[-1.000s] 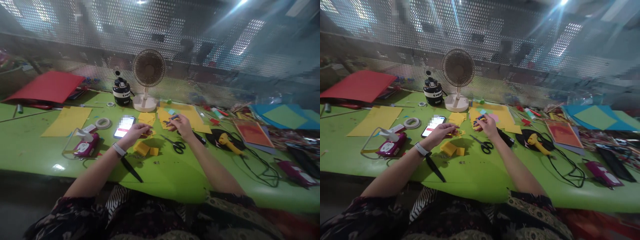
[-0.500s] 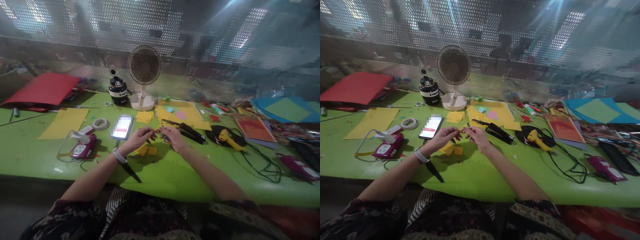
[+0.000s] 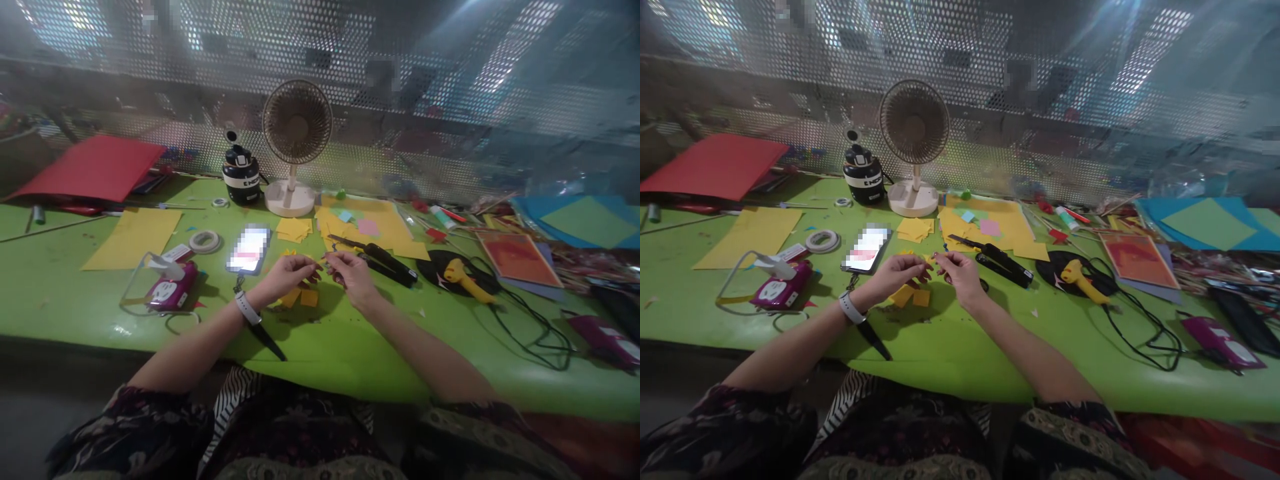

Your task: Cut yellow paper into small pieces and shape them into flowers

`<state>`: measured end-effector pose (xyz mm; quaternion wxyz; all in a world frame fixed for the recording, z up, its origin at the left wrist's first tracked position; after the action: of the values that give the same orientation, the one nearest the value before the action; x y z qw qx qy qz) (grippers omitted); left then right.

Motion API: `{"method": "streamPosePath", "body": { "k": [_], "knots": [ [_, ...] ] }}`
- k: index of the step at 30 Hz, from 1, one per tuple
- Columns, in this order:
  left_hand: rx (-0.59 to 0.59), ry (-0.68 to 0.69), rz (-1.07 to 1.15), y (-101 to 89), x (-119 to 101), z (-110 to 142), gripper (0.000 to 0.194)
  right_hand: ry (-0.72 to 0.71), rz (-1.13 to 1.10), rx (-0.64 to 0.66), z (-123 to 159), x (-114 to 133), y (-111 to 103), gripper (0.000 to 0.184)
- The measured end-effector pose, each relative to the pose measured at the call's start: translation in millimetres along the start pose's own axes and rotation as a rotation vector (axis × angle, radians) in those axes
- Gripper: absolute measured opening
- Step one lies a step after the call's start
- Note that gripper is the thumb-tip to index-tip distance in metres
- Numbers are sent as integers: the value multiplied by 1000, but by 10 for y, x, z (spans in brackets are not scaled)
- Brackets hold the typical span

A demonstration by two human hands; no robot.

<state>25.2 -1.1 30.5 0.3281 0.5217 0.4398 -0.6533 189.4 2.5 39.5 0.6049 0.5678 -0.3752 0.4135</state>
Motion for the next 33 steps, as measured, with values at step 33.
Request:
{"method": "streamPosePath", "body": {
  "k": [33],
  "knots": [
    [-62, -24, 200, 30, 37, 9, 26, -10, -73, 13, 5, -142, -71, 28]
  ]
}}
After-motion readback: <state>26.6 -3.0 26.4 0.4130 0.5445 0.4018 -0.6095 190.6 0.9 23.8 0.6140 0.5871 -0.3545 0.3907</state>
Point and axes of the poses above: each hand's wrist, its own z-axis away from the middle knuckle, its own y-axis out of the palm, x = y × z, the point moved 3 cm from there along -z, towards the middle knuckle, and after that the axes turned 15 degrees about -z, right-handed, at the moved point
